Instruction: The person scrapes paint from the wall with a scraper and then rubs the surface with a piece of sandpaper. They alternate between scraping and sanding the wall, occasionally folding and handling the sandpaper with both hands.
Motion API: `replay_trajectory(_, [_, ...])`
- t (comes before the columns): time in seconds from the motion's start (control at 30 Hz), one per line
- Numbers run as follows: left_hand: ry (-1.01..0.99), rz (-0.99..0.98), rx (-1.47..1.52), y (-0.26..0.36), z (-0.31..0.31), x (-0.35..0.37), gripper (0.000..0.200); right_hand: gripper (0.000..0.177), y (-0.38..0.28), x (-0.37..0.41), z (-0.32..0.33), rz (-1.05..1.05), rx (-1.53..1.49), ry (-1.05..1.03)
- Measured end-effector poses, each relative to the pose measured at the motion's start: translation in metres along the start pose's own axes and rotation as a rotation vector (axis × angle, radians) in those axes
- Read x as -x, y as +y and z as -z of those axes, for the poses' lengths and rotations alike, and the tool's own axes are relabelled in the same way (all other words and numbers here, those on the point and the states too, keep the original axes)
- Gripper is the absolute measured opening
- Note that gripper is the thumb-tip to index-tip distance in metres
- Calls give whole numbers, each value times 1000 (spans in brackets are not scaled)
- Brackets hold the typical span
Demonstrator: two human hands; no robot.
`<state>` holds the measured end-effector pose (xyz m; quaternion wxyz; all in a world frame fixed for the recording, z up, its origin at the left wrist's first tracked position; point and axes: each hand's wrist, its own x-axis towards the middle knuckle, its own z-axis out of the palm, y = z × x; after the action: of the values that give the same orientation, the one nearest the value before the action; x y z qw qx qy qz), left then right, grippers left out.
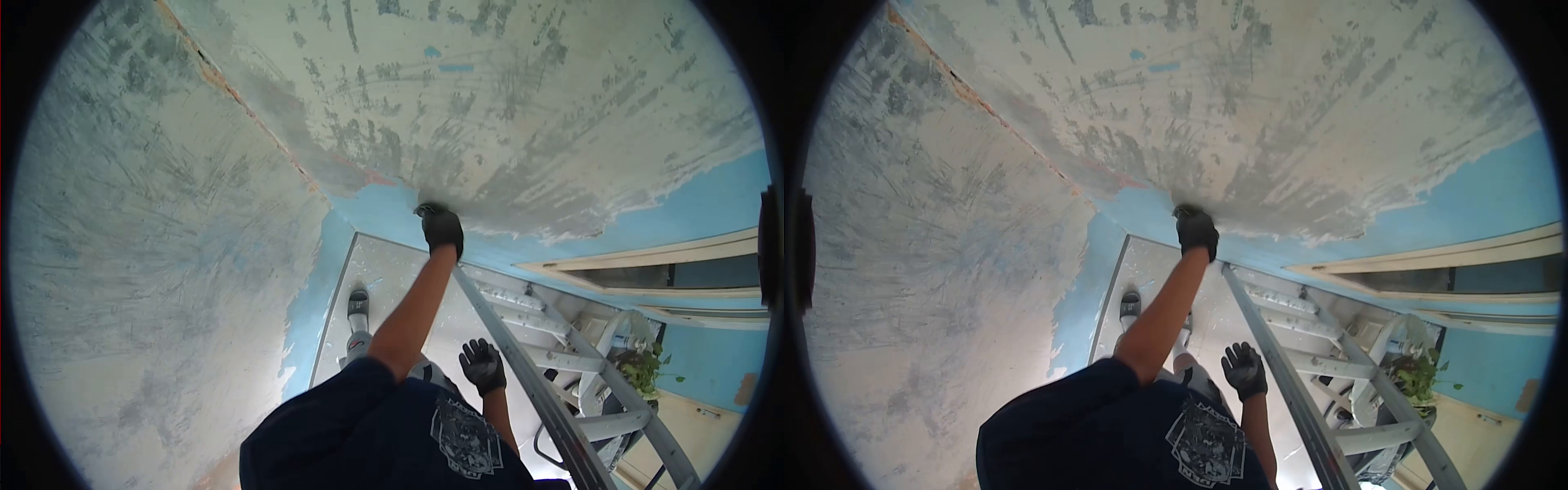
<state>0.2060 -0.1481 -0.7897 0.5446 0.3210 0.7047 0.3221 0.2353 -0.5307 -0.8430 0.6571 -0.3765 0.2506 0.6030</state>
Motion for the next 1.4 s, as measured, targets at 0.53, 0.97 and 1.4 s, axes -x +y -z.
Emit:
replay_trajectory(0.53, [-321,6,654,-3,26,2,25,42,0,-22,8,-64,54,123])
replay_trajectory(0.97, [-431,-542,-185,11,55,-3,29,44,-4,-18,-4,-62,103,109])
replay_trajectory(1.4, [-139,-951,-807,61,96,39,32,37,-10,-25,-19,-66,121,140])
